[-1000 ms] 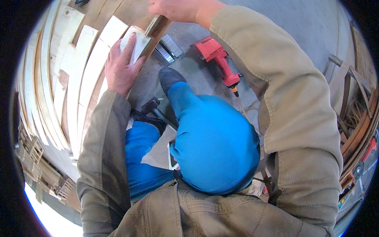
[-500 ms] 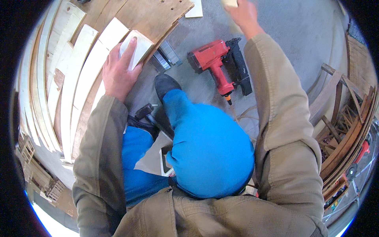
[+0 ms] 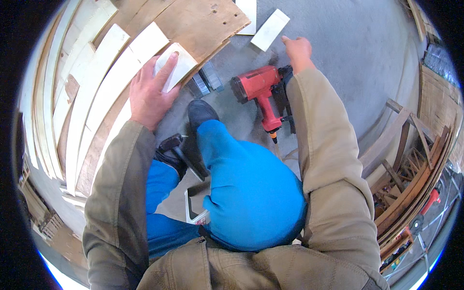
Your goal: The person positions white wooden planks onto a curved wooden base and secures them using a red pneumatic nail gun. They repeatedly align each plank and drive nails along its length to attach it to the structure.
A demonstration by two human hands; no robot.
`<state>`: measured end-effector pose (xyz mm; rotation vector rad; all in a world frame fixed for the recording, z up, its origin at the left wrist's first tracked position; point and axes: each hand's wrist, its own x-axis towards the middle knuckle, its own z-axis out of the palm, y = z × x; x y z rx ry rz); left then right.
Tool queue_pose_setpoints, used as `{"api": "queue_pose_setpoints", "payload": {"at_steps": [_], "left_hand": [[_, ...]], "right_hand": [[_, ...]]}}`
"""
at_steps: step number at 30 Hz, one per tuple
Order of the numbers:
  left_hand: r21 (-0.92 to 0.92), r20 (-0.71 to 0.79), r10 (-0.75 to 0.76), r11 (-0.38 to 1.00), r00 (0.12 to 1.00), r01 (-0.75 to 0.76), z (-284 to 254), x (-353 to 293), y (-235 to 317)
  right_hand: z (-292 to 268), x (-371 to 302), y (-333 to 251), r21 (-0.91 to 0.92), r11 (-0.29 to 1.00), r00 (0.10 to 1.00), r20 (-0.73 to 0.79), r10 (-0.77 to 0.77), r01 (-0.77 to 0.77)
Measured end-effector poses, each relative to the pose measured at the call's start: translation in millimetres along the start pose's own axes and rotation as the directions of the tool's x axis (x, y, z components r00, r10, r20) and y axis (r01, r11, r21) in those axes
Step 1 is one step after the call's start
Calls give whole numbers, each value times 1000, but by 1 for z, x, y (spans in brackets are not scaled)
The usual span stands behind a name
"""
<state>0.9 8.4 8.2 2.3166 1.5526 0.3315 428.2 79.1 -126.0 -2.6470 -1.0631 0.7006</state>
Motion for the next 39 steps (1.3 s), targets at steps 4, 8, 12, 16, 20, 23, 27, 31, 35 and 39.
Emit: {"api": "queue_pose_setpoints", "payload": {"at_steps": [4, 8, 12, 16, 20, 23, 27, 31, 35, 39], "left_hand": [[12, -18, -8, 1000, 1000, 8, 1, -3, 1], [5, -4, -7, 1000, 1000, 7, -1, -2, 2], [-4, -7, -8, 1000, 1000, 8, -3, -2, 2], [10, -3, -21, 1000, 1000, 21, 3, -3, -1], [-17, -67, 5, 1000, 998, -6, 8, -6, -5], [-11, -70, 0, 1000, 998, 0, 10, -7, -4], [48, -67, 4, 999, 998, -1, 10, -5, -4], [26, -61, 4, 1000, 998, -2, 10, -6, -5], [8, -32, -7, 1000, 999, 7, 12, -4, -8], [-31, 9, -31, 999, 999, 31, 9, -4, -6]], "right_hand": [[-27, -29, -46, -87, 932, 927, -110, -360, 352], [-40, -104, -114, 349, 695, 734, 27, -678, 629], [-21, -177, -155, 368, 675, 622, 268, -736, 640], [-8, -200, -160, 276, 709, 608, 371, -702, 650], [-5, -198, -155, 254, 757, 625, 440, -645, 602], [-4, -197, -155, 177, 758, 619, 478, -624, 627], [-2, -192, -161, 69, 680, 576, 473, -667, 730], [-2, -181, -165, 13, 606, 509, 528, -680, 795], [-1, -171, -165, -65, 575, 492, 604, -628, 815], [-28, -146, -146, -80, 716, 590, 633, -501, 693]]}}
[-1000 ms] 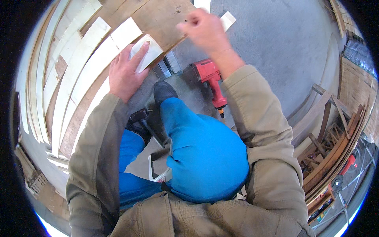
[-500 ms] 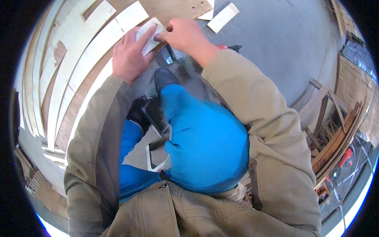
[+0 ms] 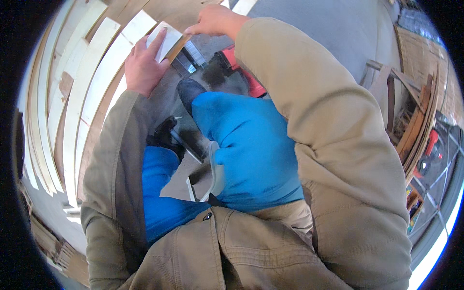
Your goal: The person positions white wooden planks onto a curved wooden base and secures them using a red pneumatic nail gun. They repeatedly align each plank and drive nails along its length to attach it to the structure.
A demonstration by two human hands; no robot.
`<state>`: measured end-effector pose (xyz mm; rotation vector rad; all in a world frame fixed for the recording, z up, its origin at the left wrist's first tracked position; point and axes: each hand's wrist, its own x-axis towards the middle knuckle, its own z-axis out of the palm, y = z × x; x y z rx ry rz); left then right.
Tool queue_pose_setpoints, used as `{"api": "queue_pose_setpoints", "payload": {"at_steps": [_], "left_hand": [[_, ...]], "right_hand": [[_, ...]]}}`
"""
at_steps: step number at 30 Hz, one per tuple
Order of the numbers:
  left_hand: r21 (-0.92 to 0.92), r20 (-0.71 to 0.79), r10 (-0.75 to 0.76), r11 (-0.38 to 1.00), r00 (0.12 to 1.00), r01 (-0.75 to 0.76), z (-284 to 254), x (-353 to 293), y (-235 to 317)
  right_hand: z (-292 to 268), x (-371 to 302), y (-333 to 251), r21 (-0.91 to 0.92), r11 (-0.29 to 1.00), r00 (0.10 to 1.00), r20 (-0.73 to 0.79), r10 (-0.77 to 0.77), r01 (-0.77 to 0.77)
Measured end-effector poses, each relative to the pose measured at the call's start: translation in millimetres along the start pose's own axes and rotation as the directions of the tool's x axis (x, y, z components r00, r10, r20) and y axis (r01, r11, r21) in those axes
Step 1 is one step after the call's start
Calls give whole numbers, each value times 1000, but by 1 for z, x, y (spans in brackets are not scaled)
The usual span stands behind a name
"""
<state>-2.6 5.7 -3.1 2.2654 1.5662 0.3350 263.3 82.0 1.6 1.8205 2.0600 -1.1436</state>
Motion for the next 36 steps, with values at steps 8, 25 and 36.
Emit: {"api": "queue_pose_setpoints", "payload": {"at_steps": [8, 25, 36], "left_hand": [[38, -16, 0, 999, 1000, 1, -3, 1, 3], [81, -61, 55, 995, 997, -50, 8, 2, -6], [103, -61, 89, 991, 994, -83, 9, 3, -9]], "right_hand": [[82, -28, 4, 460, 882, 924, -285, 256, -103], [150, -22, -126, 948, -107, 681, -134, 720, 300], [162, -14, -130, 930, -165, 706, -125, 697, 328]]}}
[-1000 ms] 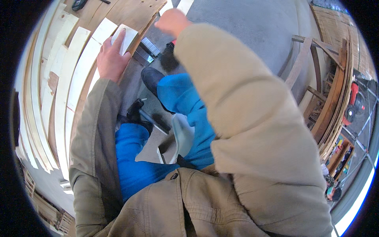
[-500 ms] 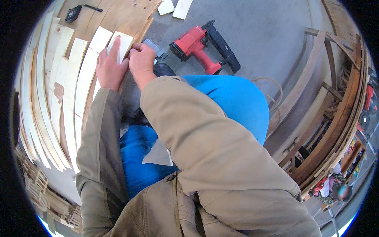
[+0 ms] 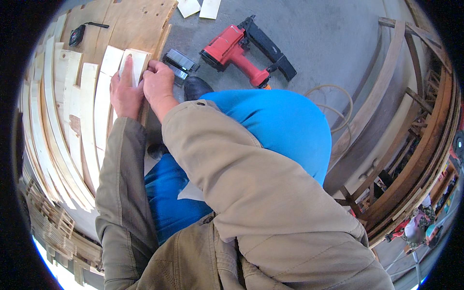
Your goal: The person positions white wooden planks onto a curved wooden base and secures them using a red pneumatic nail gun. They repeatedly align each plank and drive nails along its length to attach it to the structure.
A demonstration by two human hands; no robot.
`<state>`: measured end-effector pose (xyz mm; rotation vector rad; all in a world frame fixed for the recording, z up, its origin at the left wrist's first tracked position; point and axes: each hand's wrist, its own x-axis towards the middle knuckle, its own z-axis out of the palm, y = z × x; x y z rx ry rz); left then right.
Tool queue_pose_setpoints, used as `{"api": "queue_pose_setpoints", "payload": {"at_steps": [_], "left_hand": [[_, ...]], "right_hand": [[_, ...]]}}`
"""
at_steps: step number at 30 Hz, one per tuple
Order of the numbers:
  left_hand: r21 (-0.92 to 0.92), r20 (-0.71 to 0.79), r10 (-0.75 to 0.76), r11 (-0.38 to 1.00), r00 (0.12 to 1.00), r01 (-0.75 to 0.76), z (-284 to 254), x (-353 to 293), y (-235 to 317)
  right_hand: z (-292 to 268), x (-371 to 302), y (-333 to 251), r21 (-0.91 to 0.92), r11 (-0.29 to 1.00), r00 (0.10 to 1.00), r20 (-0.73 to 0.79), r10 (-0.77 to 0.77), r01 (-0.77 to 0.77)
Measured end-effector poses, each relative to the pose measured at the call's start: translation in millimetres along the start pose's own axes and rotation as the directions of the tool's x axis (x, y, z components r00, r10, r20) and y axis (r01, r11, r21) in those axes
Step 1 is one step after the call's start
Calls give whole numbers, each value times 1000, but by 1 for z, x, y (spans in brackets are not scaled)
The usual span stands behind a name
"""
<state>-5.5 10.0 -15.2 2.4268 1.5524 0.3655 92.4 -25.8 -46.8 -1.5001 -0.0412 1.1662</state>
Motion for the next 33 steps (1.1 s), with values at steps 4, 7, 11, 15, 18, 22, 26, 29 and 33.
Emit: {"api": "queue_pose_setpoints", "payload": {"at_steps": [4, 7, 11, 15, 18, 22, 26, 29, 33], "left_hand": [[22, -9, 17, 1000, 1000, -17, 0, 0, -1], [25, -1, 4, 1000, 1000, -4, 1, 1, -2], [29, -12, 35, 999, 999, -35, 2, 1, -3], [28, -27, 51, 998, 998, -50, 1, 1, -2], [19, -23, 40, 999, 999, -40, 1, 0, -1], [30, -24, 14, 999, 1000, -13, 1, 0, 1], [9, -8, -21, 1000, 1000, 21, 0, 0, 1], [35, 19, -77, 996, 997, 76, 0, 0, 2], [-17, 42, -92, 996, 995, 93, -2, -2, 2]], "right_hand": [[-3, 0, 3, -164, 985, 999, 12, -48, 49], [-5, -1, 4, -215, 973, 997, 9, -78, 78], [-3, 2, 8, -124, 988, 995, 12, -94, 95], [-3, 4, 10, -3, 999, 999, 8, -43, 43], [-5, 2, 9, -19, 1000, 1000, 16, -22, 22], [-5, 1, 9, -16, 1000, 1000, 18, -14, 14], [-2, 3, 8, -1, 1000, 998, 63, -20, 20], [-7, 0, 0, -47, 999, 992, 128, -5, 11], [-7, -15, -17, -287, 953, 990, 131, -58, 94]]}}
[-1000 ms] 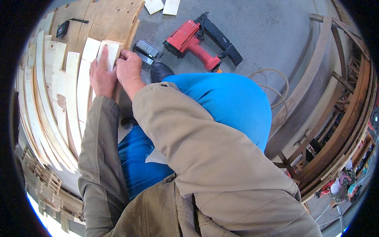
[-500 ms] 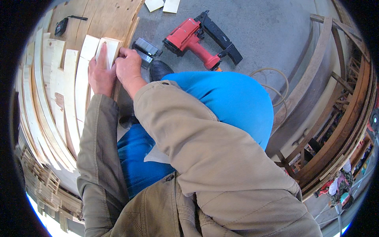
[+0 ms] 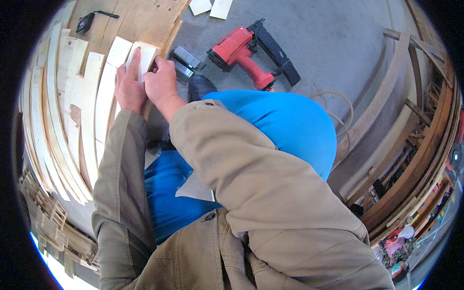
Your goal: The person positions white wooden planks onto a curved wooden base and secures them using a red pneumatic nail gun. They repeatedly align each plank and drive nails along its length to attach it to the structure.
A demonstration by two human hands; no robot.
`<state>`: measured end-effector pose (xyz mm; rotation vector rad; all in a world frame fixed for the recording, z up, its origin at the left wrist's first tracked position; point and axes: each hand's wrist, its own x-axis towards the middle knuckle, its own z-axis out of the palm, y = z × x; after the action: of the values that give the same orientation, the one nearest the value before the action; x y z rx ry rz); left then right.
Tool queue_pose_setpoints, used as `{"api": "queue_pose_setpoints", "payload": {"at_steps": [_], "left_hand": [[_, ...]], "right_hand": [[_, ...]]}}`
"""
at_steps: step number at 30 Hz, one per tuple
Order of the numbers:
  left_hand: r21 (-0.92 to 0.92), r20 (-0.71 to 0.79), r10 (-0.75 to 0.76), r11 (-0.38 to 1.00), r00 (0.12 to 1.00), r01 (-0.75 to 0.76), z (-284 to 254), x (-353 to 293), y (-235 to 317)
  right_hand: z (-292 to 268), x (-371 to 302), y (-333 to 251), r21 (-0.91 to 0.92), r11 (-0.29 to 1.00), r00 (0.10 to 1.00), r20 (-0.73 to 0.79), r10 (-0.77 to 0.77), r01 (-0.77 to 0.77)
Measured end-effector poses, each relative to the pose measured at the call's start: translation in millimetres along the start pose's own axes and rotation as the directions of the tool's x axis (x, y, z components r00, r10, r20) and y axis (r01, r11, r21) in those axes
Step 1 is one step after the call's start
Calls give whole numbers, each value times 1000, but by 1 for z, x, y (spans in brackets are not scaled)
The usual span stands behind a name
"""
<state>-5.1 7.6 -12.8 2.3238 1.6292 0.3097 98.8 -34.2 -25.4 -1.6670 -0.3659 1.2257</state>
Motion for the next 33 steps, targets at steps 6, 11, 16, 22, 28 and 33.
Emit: {"api": "queue_pose_setpoints", "payload": {"at_steps": [6, 11, 16, 22, 28, 33], "left_hand": [[12, -1, 23, 1000, 1000, -23, 1, 0, -4], [-13, -22, 54, 998, 998, -54, 3, -2, -7], [-15, -30, 72, 997, 997, -73, 0, -1, -5], [-38, -11, 18, 999, 1000, -18, -7, -1, 5], [-77, -37, 48, 996, 998, -51, -9, -2, 5], [-60, -52, 66, 996, 996, -69, -9, -2, 6]], "right_hand": [[8, -12, -26, -208, 978, 1000, -7, 10, -11], [8, -19, -37, -304, 952, 997, 65, 52, -30], [9, -25, -37, -357, 934, 997, 61, 38, -14], [7, -28, -23, -276, 960, 999, -6, -53, 50], [2, -27, -14, -217, 972, 995, 10, -95, 95], [-3, -25, -7, -133, 983, 992, 37, -122, 126]]}}
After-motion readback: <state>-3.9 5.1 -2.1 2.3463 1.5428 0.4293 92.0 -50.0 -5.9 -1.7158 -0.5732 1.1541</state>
